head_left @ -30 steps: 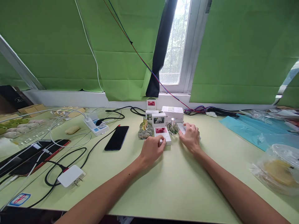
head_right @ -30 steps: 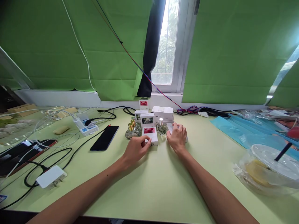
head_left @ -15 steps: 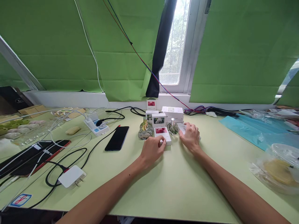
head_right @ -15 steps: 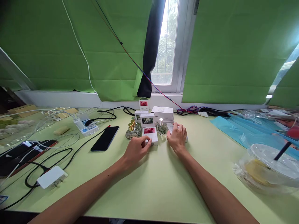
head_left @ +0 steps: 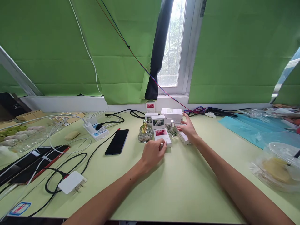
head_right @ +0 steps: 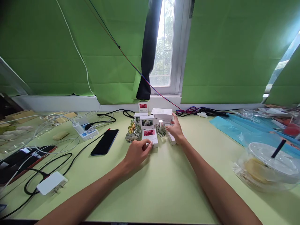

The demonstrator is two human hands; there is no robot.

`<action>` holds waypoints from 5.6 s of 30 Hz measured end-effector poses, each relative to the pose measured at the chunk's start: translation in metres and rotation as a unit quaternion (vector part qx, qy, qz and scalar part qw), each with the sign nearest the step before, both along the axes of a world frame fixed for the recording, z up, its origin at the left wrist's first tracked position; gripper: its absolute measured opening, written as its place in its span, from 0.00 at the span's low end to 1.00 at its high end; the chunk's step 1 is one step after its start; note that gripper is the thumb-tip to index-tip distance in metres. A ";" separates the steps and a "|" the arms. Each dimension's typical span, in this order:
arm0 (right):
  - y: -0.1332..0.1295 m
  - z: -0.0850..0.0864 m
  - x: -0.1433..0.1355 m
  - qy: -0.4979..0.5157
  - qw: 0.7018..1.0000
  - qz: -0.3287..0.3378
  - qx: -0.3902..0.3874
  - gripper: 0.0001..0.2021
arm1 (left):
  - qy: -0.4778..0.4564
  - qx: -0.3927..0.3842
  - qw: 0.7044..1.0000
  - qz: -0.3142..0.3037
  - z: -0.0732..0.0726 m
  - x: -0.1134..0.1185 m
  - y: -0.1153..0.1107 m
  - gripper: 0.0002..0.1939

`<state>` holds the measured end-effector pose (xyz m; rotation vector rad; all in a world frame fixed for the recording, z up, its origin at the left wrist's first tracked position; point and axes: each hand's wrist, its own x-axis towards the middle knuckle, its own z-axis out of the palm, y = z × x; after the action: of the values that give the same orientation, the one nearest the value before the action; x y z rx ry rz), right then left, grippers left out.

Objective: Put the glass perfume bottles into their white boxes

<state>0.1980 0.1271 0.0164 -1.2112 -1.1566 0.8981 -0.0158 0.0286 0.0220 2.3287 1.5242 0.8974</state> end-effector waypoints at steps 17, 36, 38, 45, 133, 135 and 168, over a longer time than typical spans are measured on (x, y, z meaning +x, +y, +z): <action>0.023 0.021 0.012 0.137 0.985 0.052 -0.092 0.31 | -0.006 -0.003 1.000 -0.028 -0.001 -0.001 -0.001 0.15; 0.020 0.020 0.017 0.131 0.990 0.024 -0.045 0.27 | 0.002 0.010 0.999 -0.050 -0.001 0.000 -0.002 0.15; 0.018 0.019 0.018 0.132 0.990 0.014 -0.040 0.27 | 0.000 0.009 0.999 -0.050 -0.002 0.000 -0.002 0.15; 0.004 0.026 0.018 0.165 0.985 -0.047 0.033 0.29 | -0.001 0.001 0.999 -0.048 0.000 0.000 -0.002 0.15; -0.091 0.000 -0.036 0.123 0.989 0.010 0.078 0.27 | -0.190 0.108 0.973 -0.071 0.001 0.006 -0.007 0.14; -0.092 0.001 -0.036 0.122 0.989 0.002 0.082 0.26 | -0.185 0.105 0.974 -0.074 0.000 0.006 -0.007 0.15; -0.094 0.008 -0.033 0.166 0.981 0.034 0.099 0.31 | -0.129 0.137 0.979 -0.077 0.004 0.003 -0.007 0.21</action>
<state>0.1654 0.0326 0.0247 -0.8277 -0.9937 0.9690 -0.0132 0.0215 0.0262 2.3526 1.1629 1.3796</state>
